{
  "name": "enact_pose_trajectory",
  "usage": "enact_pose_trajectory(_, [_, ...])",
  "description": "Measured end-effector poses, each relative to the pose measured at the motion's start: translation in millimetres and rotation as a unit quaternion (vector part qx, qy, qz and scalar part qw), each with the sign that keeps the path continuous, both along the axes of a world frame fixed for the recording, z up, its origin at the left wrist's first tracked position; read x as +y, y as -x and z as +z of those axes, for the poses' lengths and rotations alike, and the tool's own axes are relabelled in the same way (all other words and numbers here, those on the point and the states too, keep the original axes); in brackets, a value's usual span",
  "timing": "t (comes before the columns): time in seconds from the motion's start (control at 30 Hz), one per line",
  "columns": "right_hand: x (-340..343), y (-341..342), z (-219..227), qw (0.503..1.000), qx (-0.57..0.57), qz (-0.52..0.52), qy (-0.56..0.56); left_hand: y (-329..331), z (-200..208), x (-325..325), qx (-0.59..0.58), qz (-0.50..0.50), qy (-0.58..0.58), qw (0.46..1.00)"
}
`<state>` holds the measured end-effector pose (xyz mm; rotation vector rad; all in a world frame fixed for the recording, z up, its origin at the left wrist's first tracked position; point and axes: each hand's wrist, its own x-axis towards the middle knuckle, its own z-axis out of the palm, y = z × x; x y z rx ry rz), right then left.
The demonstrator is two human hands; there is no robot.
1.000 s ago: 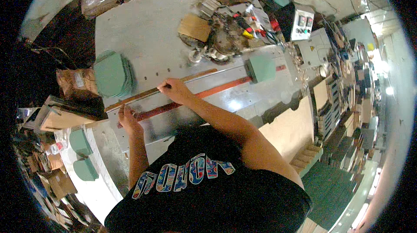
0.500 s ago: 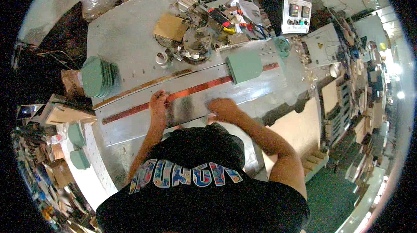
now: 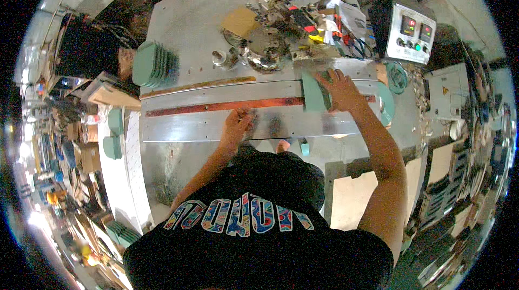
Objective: The person applies edge banding to curved wood panels, using a specialized machine to glue and press the material onto the edges and trimming excess by hand.
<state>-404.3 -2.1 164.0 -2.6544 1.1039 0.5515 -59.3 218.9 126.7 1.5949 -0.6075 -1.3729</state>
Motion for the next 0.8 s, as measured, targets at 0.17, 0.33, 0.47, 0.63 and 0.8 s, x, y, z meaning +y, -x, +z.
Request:
enact_pose_trajectory(0.17, [53, -50, 4, 0.995, -0.090, 0.022, 0.019, -7, -2, 12, -0.062, 0.015, -0.003, 0.998])
enact_pose_trajectory(0.33, [85, -134, -26, 0.987, -0.161, 0.000, 0.010, -43, -35, 8, -0.218, -0.035, 0.054, 0.974])
enact_pose_trajectory(0.47, [85, -194, -48, 0.987, -0.147, -0.062, 0.002, -83, -59, -9, -0.393, -0.134, 0.115, 0.902])
enact_pose_trajectory(0.63, [100, -195, -72, 0.971, -0.205, -0.115, 0.052, -97, -41, -39, -0.485, -0.256, 0.094, 0.831])
enact_pose_trajectory(0.8, [144, -192, -83, 0.927, -0.235, -0.275, 0.097, -104, -51, -50, -0.488, -0.301, 0.101, 0.813])
